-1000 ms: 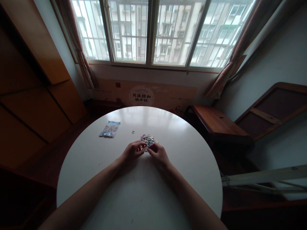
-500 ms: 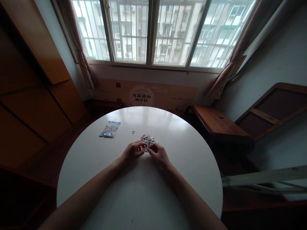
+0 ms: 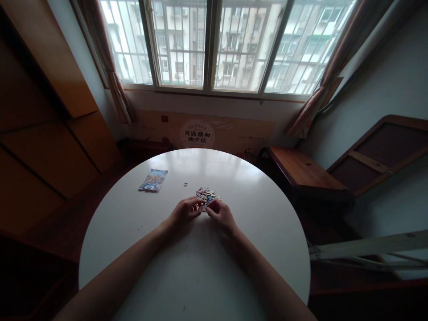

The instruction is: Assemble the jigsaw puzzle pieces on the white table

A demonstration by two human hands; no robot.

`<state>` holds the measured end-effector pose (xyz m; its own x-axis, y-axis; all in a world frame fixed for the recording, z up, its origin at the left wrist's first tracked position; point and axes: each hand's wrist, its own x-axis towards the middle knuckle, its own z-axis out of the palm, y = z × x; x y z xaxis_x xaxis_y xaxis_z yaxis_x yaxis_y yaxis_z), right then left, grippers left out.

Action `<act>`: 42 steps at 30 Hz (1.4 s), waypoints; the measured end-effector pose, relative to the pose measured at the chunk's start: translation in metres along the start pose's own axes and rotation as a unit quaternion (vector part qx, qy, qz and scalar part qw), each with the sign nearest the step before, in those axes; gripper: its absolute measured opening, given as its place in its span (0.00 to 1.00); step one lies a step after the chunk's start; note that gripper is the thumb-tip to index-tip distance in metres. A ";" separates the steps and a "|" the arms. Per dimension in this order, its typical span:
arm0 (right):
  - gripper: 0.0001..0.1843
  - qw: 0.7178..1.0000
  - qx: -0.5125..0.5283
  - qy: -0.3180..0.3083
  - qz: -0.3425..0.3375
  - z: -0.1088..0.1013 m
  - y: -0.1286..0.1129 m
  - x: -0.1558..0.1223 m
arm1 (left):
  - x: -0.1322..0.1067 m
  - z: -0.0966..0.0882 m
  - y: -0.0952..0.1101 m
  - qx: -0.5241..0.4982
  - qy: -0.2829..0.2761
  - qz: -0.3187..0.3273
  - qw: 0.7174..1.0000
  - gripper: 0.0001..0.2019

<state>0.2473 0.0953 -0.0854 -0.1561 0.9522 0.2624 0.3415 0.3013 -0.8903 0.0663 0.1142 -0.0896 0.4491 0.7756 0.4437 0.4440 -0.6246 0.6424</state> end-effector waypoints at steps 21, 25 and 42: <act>0.08 1.000 0.015 0.004 0.011 0.000 0.002 0.001 | 0.000 0.001 0.000 -0.018 0.017 -0.012 1.000 0.10; 0.08 1.000 0.016 0.003 0.012 0.001 0.003 0.000 | 0.000 0.001 0.000 -0.005 0.021 -0.012 1.000 0.09; 0.08 1.000 -0.001 0.003 0.009 0.001 0.004 0.000 | -0.001 0.003 -0.003 -0.002 0.026 -0.018 0.999 0.10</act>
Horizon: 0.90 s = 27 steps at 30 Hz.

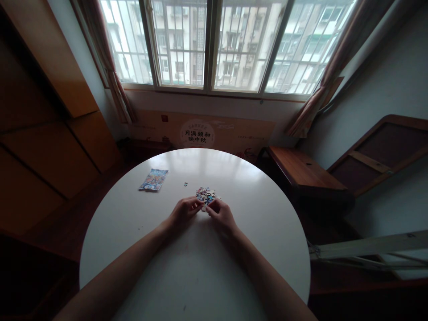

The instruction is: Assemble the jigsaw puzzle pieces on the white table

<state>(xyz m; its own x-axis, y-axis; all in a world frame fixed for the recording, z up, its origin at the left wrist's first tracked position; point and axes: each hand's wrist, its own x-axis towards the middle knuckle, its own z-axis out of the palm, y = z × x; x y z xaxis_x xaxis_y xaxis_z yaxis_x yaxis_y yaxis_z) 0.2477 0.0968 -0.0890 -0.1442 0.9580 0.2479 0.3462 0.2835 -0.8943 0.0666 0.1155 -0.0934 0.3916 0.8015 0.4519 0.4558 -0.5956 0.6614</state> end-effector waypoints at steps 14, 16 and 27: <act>0.07 1.000 -0.002 0.002 -0.004 0.001 0.002 0.000 | 0.000 -0.001 0.002 0.001 -0.005 0.000 1.000 0.10; 0.07 1.000 -0.003 0.005 -0.006 0.001 0.001 0.000 | 0.000 -0.001 0.002 0.002 -0.007 -0.003 1.000 0.11; 0.07 1.000 -0.001 0.009 -0.006 0.001 -0.001 0.000 | 0.001 -0.002 0.004 0.008 -0.014 -0.005 1.000 0.12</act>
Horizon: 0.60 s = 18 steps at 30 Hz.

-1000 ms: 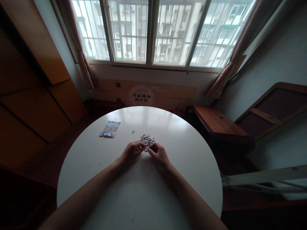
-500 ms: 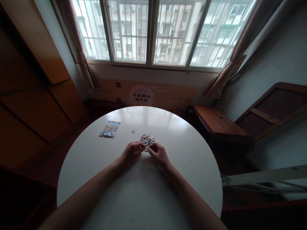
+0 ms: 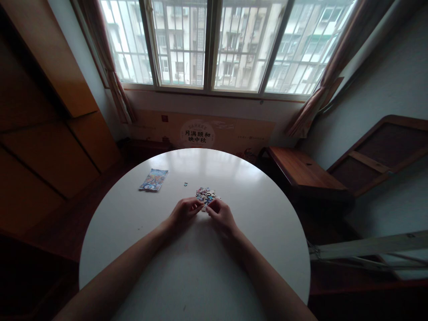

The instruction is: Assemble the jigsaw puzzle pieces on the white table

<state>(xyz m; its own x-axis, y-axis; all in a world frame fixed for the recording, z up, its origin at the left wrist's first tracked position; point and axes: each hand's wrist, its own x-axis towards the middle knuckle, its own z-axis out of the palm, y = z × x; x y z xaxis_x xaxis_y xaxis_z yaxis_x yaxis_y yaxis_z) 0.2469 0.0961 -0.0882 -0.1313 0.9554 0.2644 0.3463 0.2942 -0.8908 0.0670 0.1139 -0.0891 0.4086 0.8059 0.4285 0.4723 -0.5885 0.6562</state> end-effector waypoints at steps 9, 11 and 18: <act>0.08 1.000 -0.003 -0.004 0.001 0.000 0.001 0.000 | -0.001 0.001 -0.002 0.003 0.004 0.002 1.000 0.10; 0.08 1.000 0.000 -0.003 0.001 0.000 0.000 0.000 | 0.000 0.001 -0.002 0.004 0.001 0.002 1.000 0.11; 0.08 1.000 -0.002 -0.004 0.001 -0.001 -0.002 0.000 | -0.001 0.001 -0.001 -0.001 0.005 0.002 1.000 0.11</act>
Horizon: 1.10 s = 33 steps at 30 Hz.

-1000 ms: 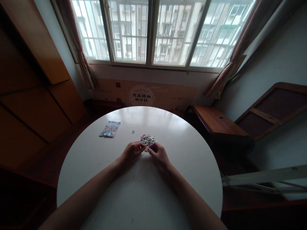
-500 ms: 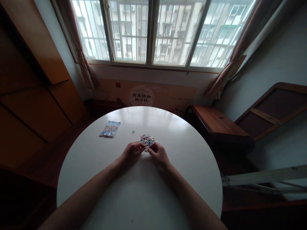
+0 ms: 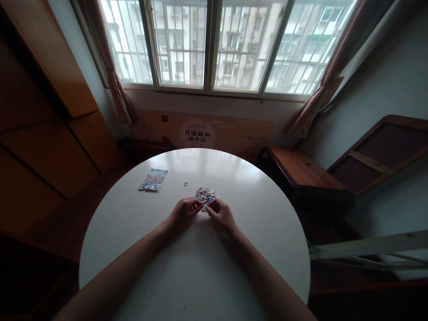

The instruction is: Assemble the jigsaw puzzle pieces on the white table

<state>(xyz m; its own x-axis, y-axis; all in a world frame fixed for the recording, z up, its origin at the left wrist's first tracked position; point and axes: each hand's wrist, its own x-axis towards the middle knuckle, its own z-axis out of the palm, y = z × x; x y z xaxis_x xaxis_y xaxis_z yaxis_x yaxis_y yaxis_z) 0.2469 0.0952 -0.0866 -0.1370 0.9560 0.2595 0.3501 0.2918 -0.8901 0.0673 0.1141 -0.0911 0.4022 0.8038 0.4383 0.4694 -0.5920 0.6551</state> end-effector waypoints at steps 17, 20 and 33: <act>0.08 1.000 0.000 0.001 0.005 0.000 -0.002 0.000 | 0.000 -0.001 0.001 -0.002 -0.003 -0.002 1.000 0.10; 0.08 1.000 0.003 0.001 0.005 -0.001 -0.003 0.000 | 0.001 -0.001 0.002 0.000 -0.003 -0.001 1.000 0.11; 0.08 1.000 0.001 0.002 0.001 -0.001 -0.004 -0.001 | 0.000 0.000 0.000 -0.009 0.004 -0.005 1.000 0.11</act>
<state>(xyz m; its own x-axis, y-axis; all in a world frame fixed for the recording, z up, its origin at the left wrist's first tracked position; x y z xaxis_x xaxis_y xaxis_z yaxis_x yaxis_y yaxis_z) 0.2467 0.0933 -0.0827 -0.1319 0.9568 0.2591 0.3488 0.2895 -0.8914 0.0674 0.1138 -0.0908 0.3906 0.8101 0.4373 0.4596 -0.5832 0.6698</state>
